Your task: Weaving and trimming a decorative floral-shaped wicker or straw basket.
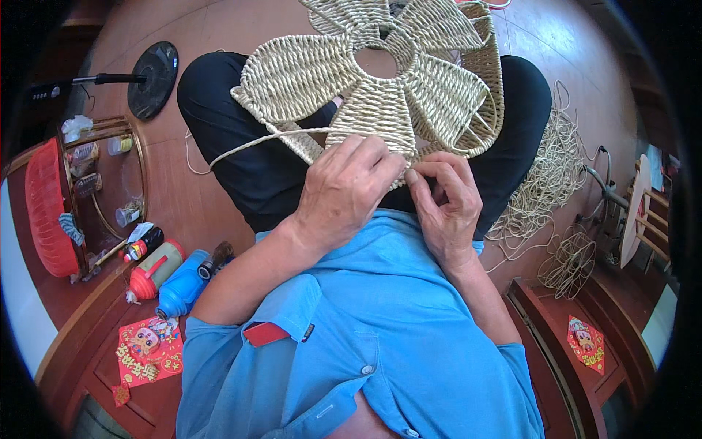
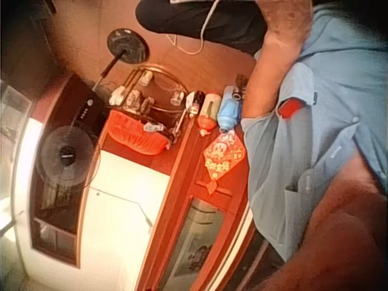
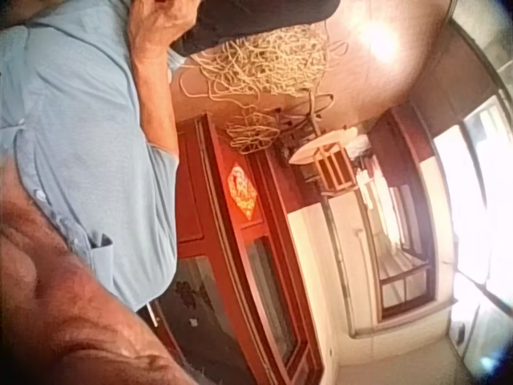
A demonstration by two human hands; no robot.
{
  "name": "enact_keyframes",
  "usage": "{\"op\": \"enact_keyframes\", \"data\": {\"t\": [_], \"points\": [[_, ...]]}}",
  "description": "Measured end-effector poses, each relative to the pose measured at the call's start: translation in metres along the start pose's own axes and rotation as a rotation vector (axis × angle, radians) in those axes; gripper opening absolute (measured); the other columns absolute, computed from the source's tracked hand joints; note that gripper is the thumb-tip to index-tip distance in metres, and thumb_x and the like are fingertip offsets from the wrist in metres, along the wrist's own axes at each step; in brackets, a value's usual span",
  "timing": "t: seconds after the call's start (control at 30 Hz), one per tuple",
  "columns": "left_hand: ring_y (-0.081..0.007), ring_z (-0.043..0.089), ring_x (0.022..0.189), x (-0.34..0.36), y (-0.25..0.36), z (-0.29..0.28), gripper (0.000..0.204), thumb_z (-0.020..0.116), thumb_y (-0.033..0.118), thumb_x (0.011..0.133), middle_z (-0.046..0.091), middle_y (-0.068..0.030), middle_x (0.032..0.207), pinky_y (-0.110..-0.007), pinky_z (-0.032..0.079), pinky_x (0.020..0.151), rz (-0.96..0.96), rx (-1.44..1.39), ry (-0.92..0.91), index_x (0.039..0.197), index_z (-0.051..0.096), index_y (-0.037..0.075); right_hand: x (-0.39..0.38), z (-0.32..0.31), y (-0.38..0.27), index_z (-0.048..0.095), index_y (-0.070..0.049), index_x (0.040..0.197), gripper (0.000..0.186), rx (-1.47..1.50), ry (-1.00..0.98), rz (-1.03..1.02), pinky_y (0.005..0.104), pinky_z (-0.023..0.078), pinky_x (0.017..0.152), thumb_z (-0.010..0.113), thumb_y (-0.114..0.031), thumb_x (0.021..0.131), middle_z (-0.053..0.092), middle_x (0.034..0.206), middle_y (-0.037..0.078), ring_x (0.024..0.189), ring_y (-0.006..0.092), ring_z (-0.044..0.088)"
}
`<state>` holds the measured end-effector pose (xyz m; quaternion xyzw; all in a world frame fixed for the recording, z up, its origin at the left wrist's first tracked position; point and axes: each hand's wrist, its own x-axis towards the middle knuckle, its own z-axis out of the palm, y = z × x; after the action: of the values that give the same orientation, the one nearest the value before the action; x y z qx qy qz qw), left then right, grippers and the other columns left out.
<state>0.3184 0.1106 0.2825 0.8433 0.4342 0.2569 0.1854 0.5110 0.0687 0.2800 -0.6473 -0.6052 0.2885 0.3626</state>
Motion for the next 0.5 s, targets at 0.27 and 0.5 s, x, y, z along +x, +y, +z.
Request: {"op": "enact_keyframes", "data": {"t": [0.27, 0.5], "points": [[-0.0250, 0.069, 0.087, 0.010, 0.001, 0.009, 0.015, 0.082, 0.015, 0.092, 0.065, -0.0048, 0.094, -0.040, 0.057, 0.073, -0.019, 0.025, 0.043, 0.100, 0.070, 0.010, -0.002, -0.002, 0.000, 0.081, -0.005, 0.104, 0.010, 0.009, -0.033, 0.041, 0.0293, 0.053, 0.059, 0.083, -0.005, 0.094, 0.074, 0.106, 0.006, 0.070, 0.0119, 0.066], [-0.0267, 0.071, 0.087, 0.005, 0.006, 0.009, 0.017, 0.082, 0.011, 0.092, 0.067, -0.0062, 0.091, -0.040, 0.057, 0.074, -0.065, 0.012, 0.039, 0.102, 0.069, 0.010, 0.006, -0.008, -0.003, 0.081, -0.004, 0.106, 0.012, -0.055, -0.120, 0.055, 0.0344, 0.057, 0.066, 0.079, -0.009, 0.096, 0.074, 0.107, 0.009, 0.077, 0.0225, 0.072]]}}
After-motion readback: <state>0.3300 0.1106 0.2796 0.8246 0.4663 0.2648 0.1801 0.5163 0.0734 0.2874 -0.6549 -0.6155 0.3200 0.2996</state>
